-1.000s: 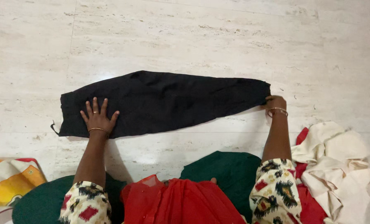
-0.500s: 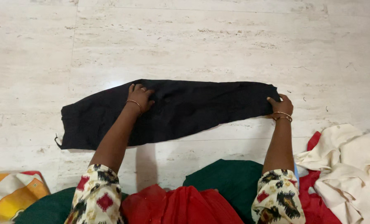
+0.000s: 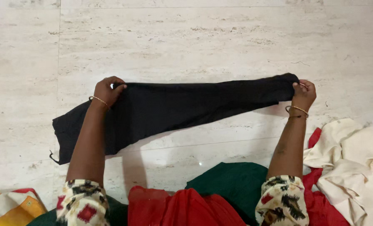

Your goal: The person folds a pair of black pants by hand on the floor, smoothing and aligning the fabric before folding it into a compact rectangle. The folded pants are then placed into a large patterned bag. The person then picks up a cream-colored shirt and begins to unfold and smooth it out.

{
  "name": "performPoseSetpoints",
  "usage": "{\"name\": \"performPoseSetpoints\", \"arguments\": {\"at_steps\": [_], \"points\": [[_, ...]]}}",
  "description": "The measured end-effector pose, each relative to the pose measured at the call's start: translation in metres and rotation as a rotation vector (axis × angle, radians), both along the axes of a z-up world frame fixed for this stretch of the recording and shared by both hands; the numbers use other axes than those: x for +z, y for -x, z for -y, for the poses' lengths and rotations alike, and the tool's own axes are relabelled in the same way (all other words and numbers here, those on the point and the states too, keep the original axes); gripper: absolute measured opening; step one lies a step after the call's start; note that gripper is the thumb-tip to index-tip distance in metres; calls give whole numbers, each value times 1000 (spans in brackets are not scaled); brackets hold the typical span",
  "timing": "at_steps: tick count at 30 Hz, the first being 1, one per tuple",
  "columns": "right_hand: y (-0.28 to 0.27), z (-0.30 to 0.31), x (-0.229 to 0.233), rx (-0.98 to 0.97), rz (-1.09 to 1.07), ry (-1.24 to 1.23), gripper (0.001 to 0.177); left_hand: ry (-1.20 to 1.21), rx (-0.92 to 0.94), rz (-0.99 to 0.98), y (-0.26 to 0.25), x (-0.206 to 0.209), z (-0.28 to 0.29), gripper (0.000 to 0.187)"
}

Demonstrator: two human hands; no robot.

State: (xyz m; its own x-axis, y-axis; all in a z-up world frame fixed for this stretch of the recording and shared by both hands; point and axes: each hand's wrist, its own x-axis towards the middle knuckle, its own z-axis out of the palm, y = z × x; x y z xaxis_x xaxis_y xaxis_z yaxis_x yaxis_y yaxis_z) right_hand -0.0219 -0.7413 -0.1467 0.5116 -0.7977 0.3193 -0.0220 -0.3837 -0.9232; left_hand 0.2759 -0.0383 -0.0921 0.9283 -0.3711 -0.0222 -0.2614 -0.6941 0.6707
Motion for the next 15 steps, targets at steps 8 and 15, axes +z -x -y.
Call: {"name": "performPoseSetpoints", "arguments": {"at_steps": [8, 15], "points": [[-2, -68, -22, -79, -437, 734, 41, -1, 97, 551, 72, -32, 14, 45], [-22, -111, -28, 24, -634, 858, 57, -525, -249, 248, 192, -10, -48, 83]]}}
